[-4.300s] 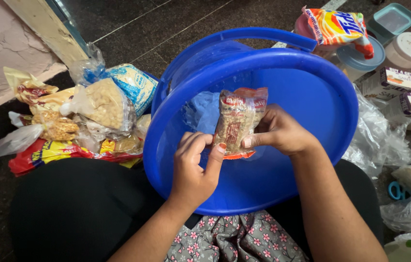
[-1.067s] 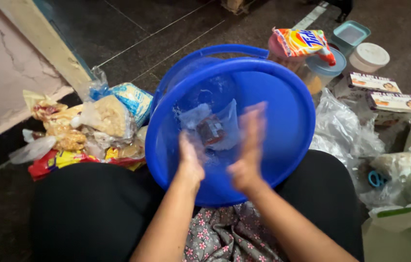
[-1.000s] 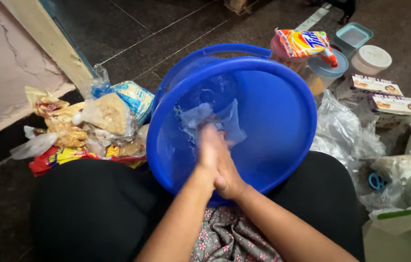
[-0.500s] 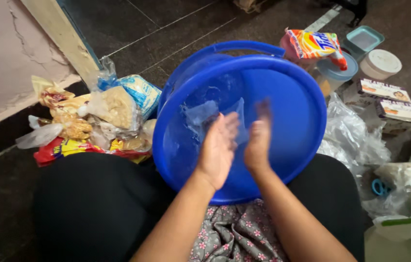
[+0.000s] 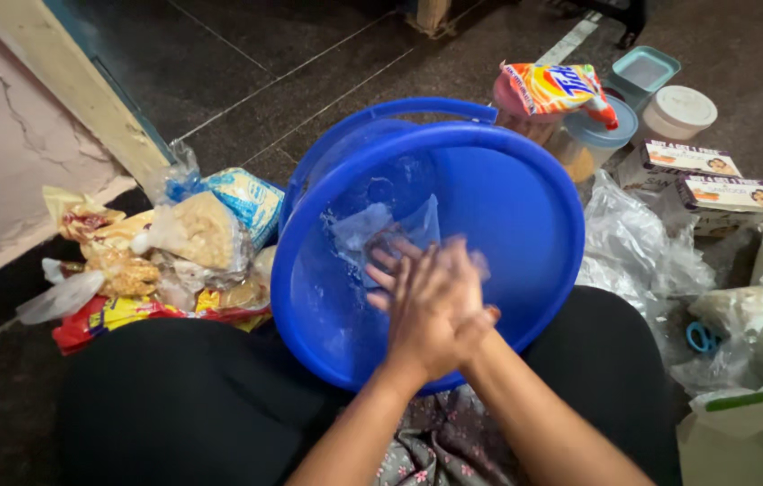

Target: The person sits on the floor and sorts various packaged food items, including grains and spices, into a blue plastic bucket. They handle each package individually, opening some and placing them inside the bucket.

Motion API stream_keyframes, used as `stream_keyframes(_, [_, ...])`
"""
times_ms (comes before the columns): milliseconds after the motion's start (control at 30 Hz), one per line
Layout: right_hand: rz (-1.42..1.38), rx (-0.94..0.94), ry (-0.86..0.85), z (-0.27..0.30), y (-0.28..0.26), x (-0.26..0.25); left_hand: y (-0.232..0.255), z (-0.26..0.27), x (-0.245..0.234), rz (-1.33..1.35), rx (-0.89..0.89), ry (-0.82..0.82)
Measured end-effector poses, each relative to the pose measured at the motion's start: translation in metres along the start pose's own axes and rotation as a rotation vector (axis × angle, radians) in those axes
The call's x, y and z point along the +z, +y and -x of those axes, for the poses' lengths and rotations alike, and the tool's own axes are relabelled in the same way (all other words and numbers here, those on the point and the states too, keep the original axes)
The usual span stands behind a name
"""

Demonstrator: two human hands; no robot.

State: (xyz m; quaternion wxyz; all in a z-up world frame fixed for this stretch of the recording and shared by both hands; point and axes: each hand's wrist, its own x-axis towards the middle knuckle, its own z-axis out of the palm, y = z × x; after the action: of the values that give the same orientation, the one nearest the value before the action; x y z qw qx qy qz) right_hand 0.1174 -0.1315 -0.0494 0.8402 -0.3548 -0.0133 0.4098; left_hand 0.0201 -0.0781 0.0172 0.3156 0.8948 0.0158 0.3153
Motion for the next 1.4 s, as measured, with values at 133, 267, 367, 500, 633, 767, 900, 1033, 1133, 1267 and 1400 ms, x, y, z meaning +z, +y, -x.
stream_keyframes(133, [-0.178,-0.208,-0.276,0.048,-0.047,0.032,-0.062,0.004,0.040,0.411,-0.553,-0.024])
stream_keyframes(267, [1.437,-1.154,-0.171,0.047,-0.015,0.035,-0.061,-0.013,0.034,1.316,-1.047,0.307])
stream_keyframes(367, [1.250,-0.625,-0.123,0.006,0.024,0.025,-0.022,-0.010,0.016,1.056,-0.584,0.181])
stream_keyframes(500, [0.314,-0.176,-0.019,0.011,-0.007,0.015,-0.032,0.014,0.021,0.376,-0.314,0.042])
stream_keyframes(633, [0.090,-0.521,-0.145,0.042,-0.039,0.033,-0.080,-0.001,0.035,1.252,-1.152,-0.014])
stream_keyframes(767, [1.493,-1.073,-0.069,0.025,-0.001,0.012,-0.054,-0.009,0.025,1.388,-1.216,0.120])
stream_keyframes(900, [0.984,-0.587,0.130,-0.024,0.005,-0.026,-0.015,-0.014,-0.014,1.393,-0.659,0.055])
stream_keyframes(1033, [0.670,-0.389,0.247,-0.025,-0.004,-0.043,-0.007,-0.014,-0.025,1.093,-0.461,0.197])
stream_keyframes(1133, [0.470,-0.327,0.357,-0.026,-0.001,-0.042,-0.008,-0.015,-0.020,1.099,-0.639,0.305])
stream_keyframes(1267, [0.615,-0.525,0.288,-0.017,-0.012,-0.042,0.008,-0.009,-0.042,0.540,-0.235,0.267])
stream_keyframes(1400, [0.957,-0.750,0.224,0.001,-0.012,-0.026,0.031,0.002,-0.075,0.105,-0.052,0.263])
